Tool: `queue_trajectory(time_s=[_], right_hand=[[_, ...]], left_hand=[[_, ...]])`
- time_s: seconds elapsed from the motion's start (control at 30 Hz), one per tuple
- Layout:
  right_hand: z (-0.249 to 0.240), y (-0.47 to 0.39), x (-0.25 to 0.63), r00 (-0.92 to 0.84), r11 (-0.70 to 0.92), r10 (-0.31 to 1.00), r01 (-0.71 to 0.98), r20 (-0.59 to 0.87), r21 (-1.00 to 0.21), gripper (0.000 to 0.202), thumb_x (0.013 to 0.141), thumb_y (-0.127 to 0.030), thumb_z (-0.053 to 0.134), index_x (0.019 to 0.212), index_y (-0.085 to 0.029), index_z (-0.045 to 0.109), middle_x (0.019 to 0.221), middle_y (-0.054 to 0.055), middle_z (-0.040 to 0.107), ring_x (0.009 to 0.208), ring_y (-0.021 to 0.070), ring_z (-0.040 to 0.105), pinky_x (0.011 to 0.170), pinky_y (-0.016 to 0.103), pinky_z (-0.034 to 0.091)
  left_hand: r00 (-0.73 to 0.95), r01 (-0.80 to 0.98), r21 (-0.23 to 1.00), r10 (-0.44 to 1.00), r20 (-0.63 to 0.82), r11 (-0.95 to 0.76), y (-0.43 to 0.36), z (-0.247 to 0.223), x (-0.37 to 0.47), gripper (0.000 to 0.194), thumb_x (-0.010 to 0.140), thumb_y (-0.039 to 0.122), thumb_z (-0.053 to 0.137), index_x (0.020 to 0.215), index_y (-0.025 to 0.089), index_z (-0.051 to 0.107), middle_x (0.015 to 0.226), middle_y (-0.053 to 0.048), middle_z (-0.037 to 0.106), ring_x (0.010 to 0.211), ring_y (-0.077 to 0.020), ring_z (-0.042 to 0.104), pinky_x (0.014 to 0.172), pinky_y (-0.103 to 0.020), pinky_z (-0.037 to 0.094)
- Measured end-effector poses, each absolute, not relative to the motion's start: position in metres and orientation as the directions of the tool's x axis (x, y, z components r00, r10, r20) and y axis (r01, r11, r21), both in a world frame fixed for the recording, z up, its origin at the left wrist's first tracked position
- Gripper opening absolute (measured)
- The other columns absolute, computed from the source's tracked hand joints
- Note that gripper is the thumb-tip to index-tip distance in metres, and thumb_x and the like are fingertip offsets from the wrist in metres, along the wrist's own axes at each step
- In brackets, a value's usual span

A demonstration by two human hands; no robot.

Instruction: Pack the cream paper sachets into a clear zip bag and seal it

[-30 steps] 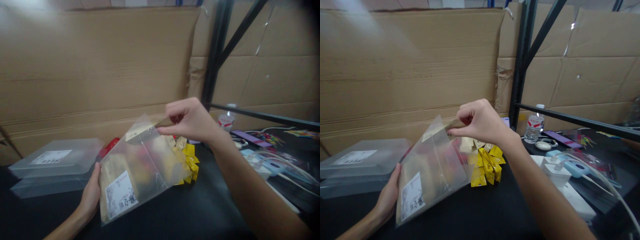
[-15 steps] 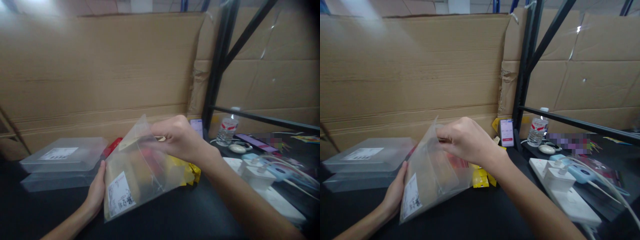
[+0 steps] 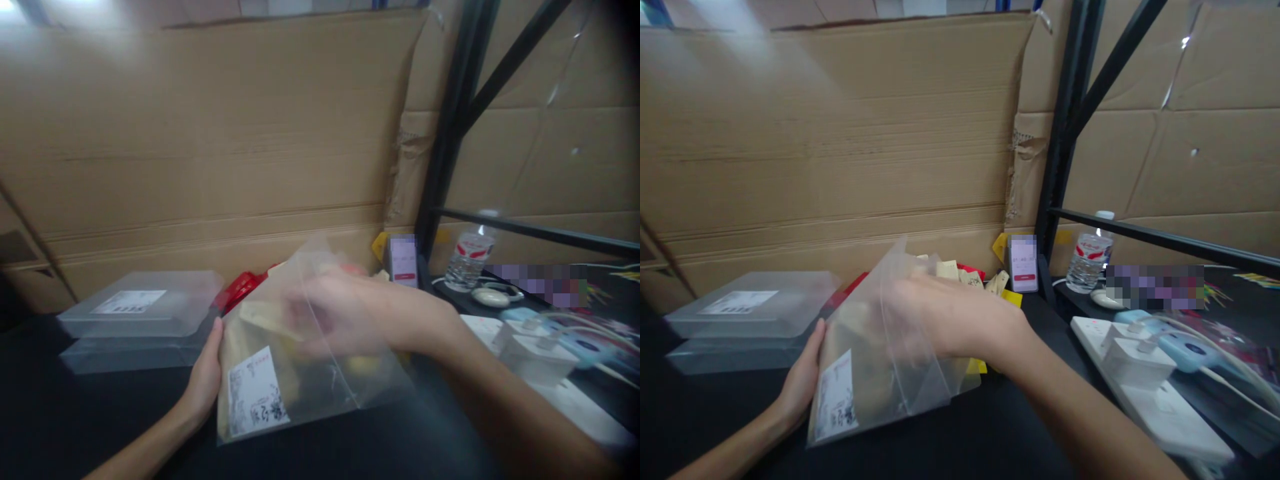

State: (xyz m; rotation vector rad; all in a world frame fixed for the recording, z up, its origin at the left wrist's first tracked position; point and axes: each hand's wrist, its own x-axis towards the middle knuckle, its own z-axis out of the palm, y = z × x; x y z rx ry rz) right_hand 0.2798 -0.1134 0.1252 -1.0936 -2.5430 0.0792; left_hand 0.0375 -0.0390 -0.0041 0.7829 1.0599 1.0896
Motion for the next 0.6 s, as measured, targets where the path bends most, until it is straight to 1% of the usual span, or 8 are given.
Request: queue_trajectory(time_s=[0.07,0.13,0.2,0.23,0.37,0.47,0.53,0.6], right_hand=[[0.124,-0.112,0.278,-0.648,0.681,0.732,0.683,0.211,-0.263,0.017,0.078,-0.022,0.078,0.082,-0.018,0.062,0.072,-0.003,0.061,0.058,0.0094,0.052,0.048,0.021,0.034],[0.124,-0.111,0.277,-0.678,0.676,0.723,0.656,0.13,-0.335,0.022,0.075,-0.03,0.083,0.084,-0.019,0.065,0.075,-0.004,0.065,0.061,0.0099,0.056,0.048,0.02,0.037],[0.125,-0.11,0.277,-0.718,0.691,0.688,0.606,0.101,-0.395,0.032,0.072,-0.037,0.087,0.097,-0.023,0.073,0.09,-0.003,0.071,0.073,0.0121,0.064,0.055,0.019,0.045],[0.126,-0.111,0.278,-0.731,0.7,0.673,0.584,0.108,-0.411,0.037,0.072,-0.036,0.087,0.105,-0.025,0.075,0.097,-0.002,0.073,0.078,0.0128,0.066,0.059,0.019,0.047],[0.136,-0.113,0.288,-0.75,0.726,0.647,0.55,0.138,-0.414,0.039,0.085,-0.02,0.077,0.123,-0.022,0.072,0.105,0.002,0.074,0.086,0.0123,0.068,0.072,0.018,0.051],[0.145,-0.113,0.297,-0.692,0.727,0.662,0.502,0.288,-0.468,0.028,0.091,-0.017,0.068,0.117,-0.02,0.075,0.103,0.003,0.074,0.086,0.013,0.069,0.07,0.019,0.052],[0.149,-0.109,0.303,-0.567,0.753,0.652,0.408,0.503,-0.516,0.018,0.09,-0.019,0.069,0.105,-0.017,0.078,0.092,0.004,0.074,0.074,0.0121,0.068,0.059,0.018,0.05],[0.15,-0.102,0.309,-0.35,0.808,0.589,0.285,0.728,-0.516,0.014,0.088,-0.025,0.072,0.097,-0.015,0.078,0.074,0.002,0.07,0.059,0.0094,0.062,0.048,0.017,0.043]], left_hand=[[0.136,-0.336,0.884,0.946,-0.296,0.325,-0.043,0.0,0.041,0.048,0.101,0.045,0.046,0.131,0.012,0.062,0.1,-0.014,0.078,0.085,-0.025,0.077,0.079,-0.034,0.063],[0.156,-0.348,0.873,0.939,-0.307,0.343,-0.044,0.001,0.043,0.049,0.101,0.045,0.045,0.132,0.01,0.062,0.1,-0.015,0.078,0.086,-0.0256,0.077,0.082,-0.034,0.063],[0.161,-0.353,0.87,0.938,-0.307,0.345,-0.044,0.0,0.042,0.05,0.101,0.045,0.044,0.134,0.011,0.061,0.099,-0.015,0.078,0.087,-0.0259,0.077,0.082,-0.034,0.063],[0.154,-0.352,0.872,0.94,-0.306,0.341,-0.043,-0.001,0.042,0.05,0.101,0.045,0.045,0.134,0.011,0.061,0.099,-0.015,0.078,0.087,-0.026,0.077,0.082,-0.034,0.063],[0.126,-0.319,0.88,0.936,-0.33,0.353,-0.04,-0.005,0.039,0.05,0.099,0.047,0.05,0.131,0.011,0.062,0.098,-0.016,0.078,0.084,-0.0264,0.077,0.076,-0.033,0.064],[0.104,-0.3,0.892,0.941,-0.323,0.339,-0.038,-0.004,0.038,0.049,0.098,0.047,0.051,0.129,0.011,0.063,0.096,-0.015,0.079,0.078,-0.0259,0.077,0.071,-0.033,0.063],[0.12,-0.299,0.887,0.937,-0.329,0.35,-0.037,-0.004,0.036,0.051,0.099,0.048,0.049,0.13,0.011,0.062,0.09,-0.014,0.079,0.073,-0.0268,0.077,0.068,-0.035,0.063],[0.184,-0.333,0.865,0.925,-0.331,0.376,-0.035,-0.004,0.032,0.051,0.099,0.048,0.049,0.132,0.012,0.06,0.084,-0.012,0.079,0.068,-0.0268,0.076,0.065,-0.035,0.063]])
